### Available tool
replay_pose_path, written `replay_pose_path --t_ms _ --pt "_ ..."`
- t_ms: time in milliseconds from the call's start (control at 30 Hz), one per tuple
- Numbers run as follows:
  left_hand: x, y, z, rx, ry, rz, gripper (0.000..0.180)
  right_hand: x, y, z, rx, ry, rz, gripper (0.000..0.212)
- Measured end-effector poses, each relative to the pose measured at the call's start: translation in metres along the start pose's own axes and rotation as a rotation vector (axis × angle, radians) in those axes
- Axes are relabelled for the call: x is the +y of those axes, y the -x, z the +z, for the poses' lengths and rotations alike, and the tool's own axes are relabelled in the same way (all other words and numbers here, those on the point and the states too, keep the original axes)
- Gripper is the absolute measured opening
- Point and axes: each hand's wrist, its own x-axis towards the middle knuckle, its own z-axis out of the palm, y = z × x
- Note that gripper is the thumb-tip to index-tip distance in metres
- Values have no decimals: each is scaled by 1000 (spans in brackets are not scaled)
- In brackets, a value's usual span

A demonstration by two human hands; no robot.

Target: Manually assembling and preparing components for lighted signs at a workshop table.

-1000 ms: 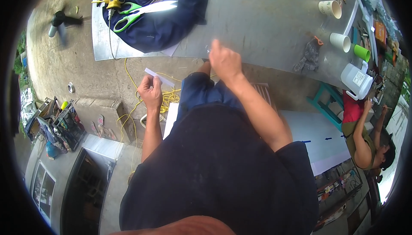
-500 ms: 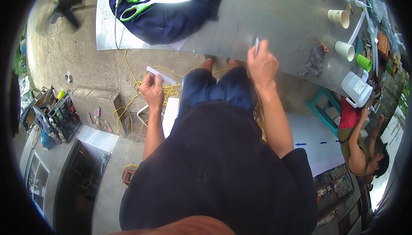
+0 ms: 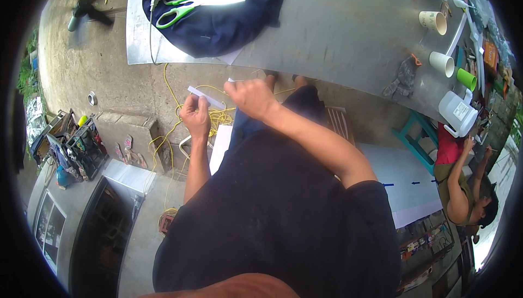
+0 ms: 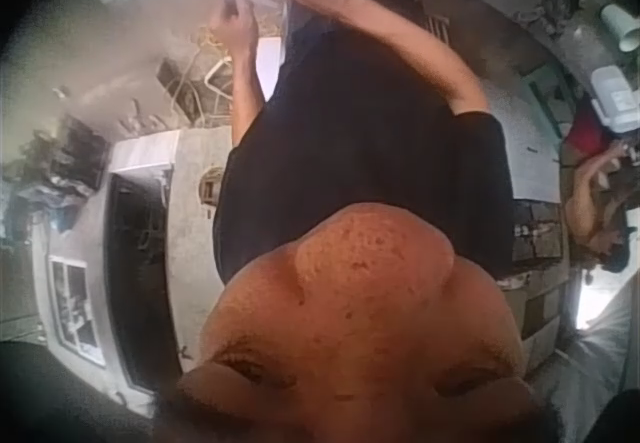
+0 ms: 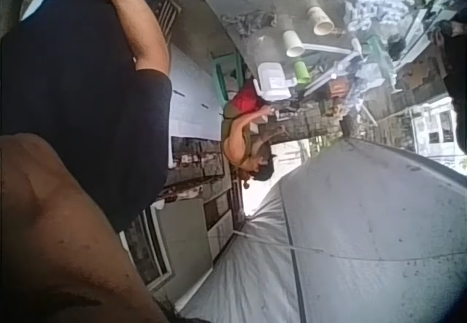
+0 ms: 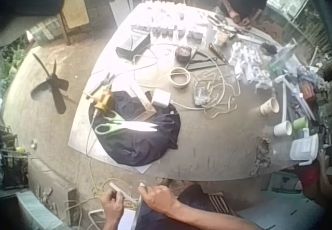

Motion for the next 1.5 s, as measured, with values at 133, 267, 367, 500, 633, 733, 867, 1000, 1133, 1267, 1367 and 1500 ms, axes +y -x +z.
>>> replay_pose_path --t_ms 133,267,367,500,633,733,867,1000,1133,1267,1367,1500 --pt "-13 4 -11 56 0 7 18 23 -1 -57 82 -26 285 15" --pt "-11 2 -9 46 19 -31 17 76 -3 -63 115 125 530 15" --pt "-4 -1 -2 35 7 -1 17 77 -21 -43 118 117 355 13" --pt "-3 -1 -2 32 -12 22 18 28 -31 -13 -20 131 -63 12" --pt "-8 0 -11 86 18 6 20 -11 -12 -6 -166 8 -218 13" --pt "-6 -7 -17 112 95 -30 21 -16 -19 -36 -189 -258 58 14" --pt "-1 -19 -24 64 150 -85 21 0 -30 -51 -85 -416 276 18" --pt "28 -21 -24 -230 420 -171 16 1 -39 -41 -210 -551 559 20" --pt "42 -14 0 -306 -41 -25 18 -17 -50 -63 -219 -780 570 21" --pt "18 -23 -10 21 -70 -205 20 -19 -52 -88 -84 -1289 707 19" --pt "38 -26 -12 -51 108 -106 20 -9 -54 -84 -22 -782 559 22" --pt "34 -17 -1 -197 81 -10 20 -24 -57 -97 -166 -971 471 23"
